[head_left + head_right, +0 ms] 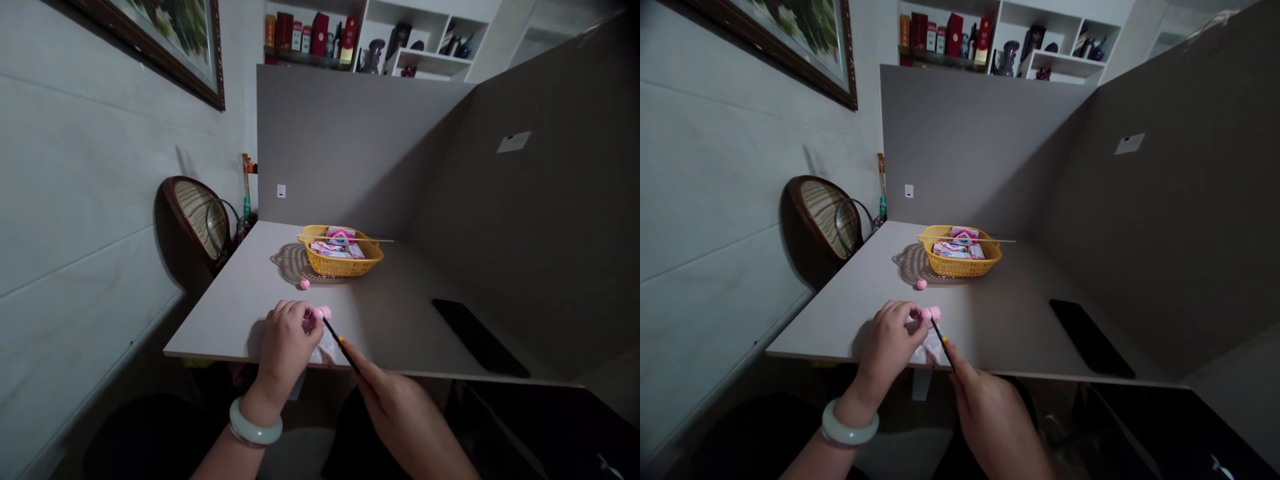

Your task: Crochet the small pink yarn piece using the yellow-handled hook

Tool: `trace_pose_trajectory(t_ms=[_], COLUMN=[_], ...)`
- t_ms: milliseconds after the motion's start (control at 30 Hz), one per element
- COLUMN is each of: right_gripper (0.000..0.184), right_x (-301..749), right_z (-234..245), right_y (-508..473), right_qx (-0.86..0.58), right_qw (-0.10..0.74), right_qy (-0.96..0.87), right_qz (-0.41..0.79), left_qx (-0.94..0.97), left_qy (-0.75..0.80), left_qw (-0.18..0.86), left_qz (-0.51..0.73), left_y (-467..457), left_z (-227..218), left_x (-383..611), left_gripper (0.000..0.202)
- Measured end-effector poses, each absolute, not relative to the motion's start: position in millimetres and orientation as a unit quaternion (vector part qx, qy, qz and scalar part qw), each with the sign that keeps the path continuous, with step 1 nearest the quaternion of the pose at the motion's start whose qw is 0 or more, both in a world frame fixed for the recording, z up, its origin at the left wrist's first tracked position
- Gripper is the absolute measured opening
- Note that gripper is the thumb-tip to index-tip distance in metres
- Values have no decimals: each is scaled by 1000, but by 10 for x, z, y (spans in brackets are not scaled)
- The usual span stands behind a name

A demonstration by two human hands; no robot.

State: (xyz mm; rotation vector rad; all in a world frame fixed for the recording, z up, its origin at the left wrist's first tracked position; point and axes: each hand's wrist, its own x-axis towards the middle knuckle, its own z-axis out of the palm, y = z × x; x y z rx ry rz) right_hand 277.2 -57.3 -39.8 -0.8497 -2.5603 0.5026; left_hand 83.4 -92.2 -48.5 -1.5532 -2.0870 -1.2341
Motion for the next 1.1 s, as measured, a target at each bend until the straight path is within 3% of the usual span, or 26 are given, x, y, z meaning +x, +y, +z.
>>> trace_pose_trajectory(t_ms=[167, 600, 933, 1100], right_gripper=[54, 46, 47, 45], right_x=[2532, 2634, 2524, 2718], right_z=[-440, -553, -473, -435], right_y=[-532, -591, -514, -560], right_qx=[-317, -313, -324, -322], right_qw=[200, 266, 239, 231], right_qy=[-918, -900, -908, -903], right_qz=[125, 148, 121, 166], left_qx=[-530, -539, -540, -548], left_qy=[-717, -713, -714, -707], left_qw=[141, 143, 150, 141], left_qz=[-429, -425, -420, -424], left_y=[-927, -917, -911, -925], left_z=[-480, -481, -474, -466], left_x=[832, 834, 820, 822], left_gripper=[8, 4, 3, 3])
